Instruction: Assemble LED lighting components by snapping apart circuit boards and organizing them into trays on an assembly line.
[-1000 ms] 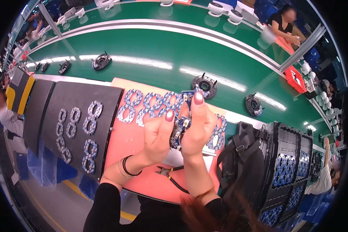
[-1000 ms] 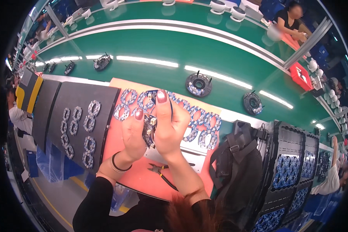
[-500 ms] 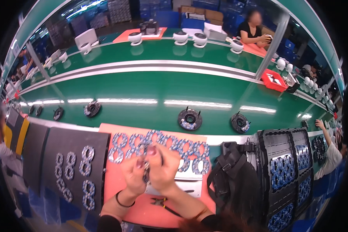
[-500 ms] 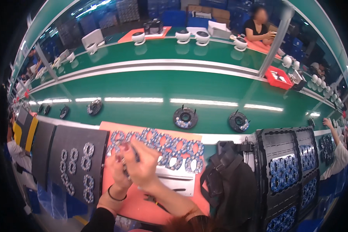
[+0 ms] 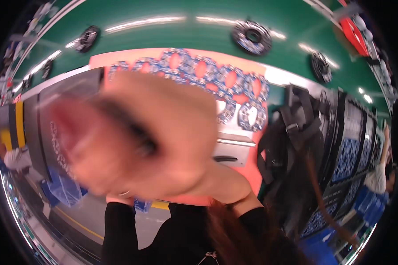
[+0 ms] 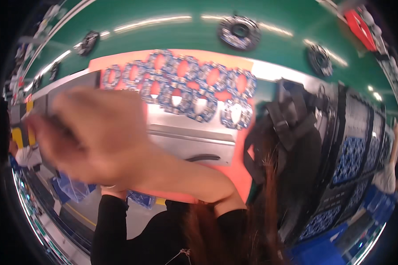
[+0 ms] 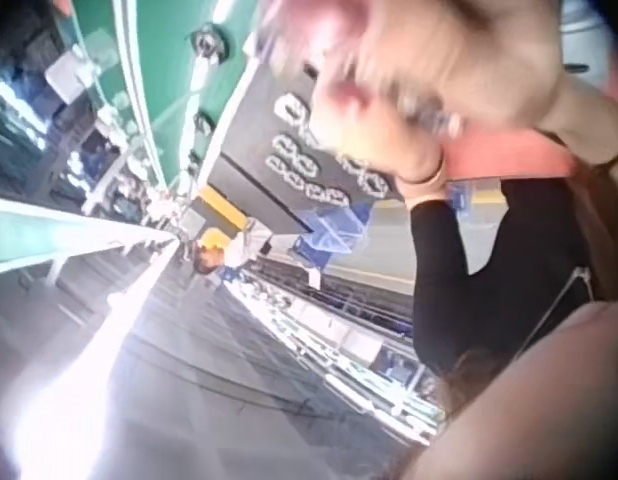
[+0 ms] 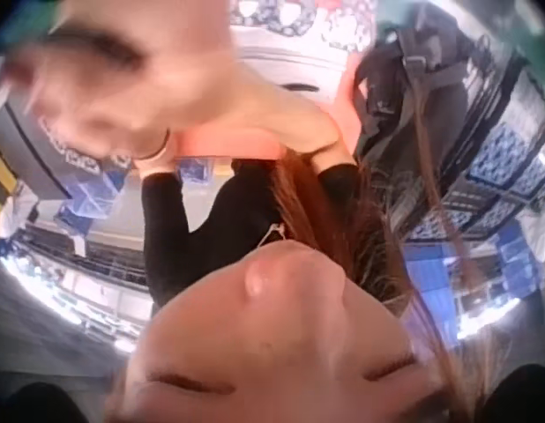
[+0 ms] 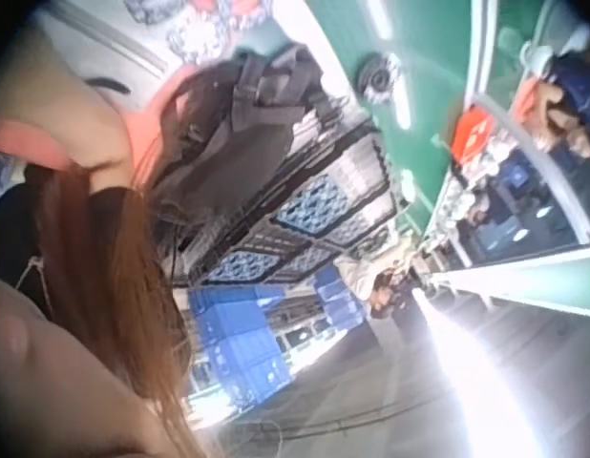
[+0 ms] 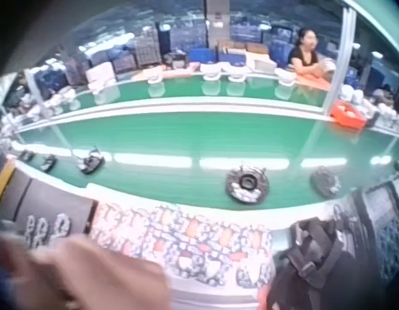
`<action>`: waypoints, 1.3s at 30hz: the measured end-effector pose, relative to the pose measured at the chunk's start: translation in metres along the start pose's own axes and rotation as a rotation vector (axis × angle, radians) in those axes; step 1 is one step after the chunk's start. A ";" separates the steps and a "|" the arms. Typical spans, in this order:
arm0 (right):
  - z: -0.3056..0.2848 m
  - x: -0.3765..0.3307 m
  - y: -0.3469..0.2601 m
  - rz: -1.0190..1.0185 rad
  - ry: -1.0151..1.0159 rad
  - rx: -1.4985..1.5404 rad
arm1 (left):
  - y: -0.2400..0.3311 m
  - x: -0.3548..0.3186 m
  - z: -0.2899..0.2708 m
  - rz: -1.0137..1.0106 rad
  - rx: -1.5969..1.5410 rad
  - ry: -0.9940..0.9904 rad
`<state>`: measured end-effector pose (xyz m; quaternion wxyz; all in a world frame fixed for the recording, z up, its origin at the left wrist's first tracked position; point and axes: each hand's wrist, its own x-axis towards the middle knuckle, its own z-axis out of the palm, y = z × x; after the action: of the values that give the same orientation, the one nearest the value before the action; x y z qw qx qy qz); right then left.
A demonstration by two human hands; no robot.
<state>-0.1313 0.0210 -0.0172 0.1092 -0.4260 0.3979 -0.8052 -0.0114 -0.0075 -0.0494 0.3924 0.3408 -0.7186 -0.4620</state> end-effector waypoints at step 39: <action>0.349 -0.081 0.143 -0.089 -1.467 -0.697 | -0.192 0.009 -0.483 -0.629 0.662 0.051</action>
<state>0.1645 -0.2231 -0.0587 0.1713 -0.8702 0.4354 -0.1545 0.4335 -0.2721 -0.0975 0.1204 0.6607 -0.6795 -0.2955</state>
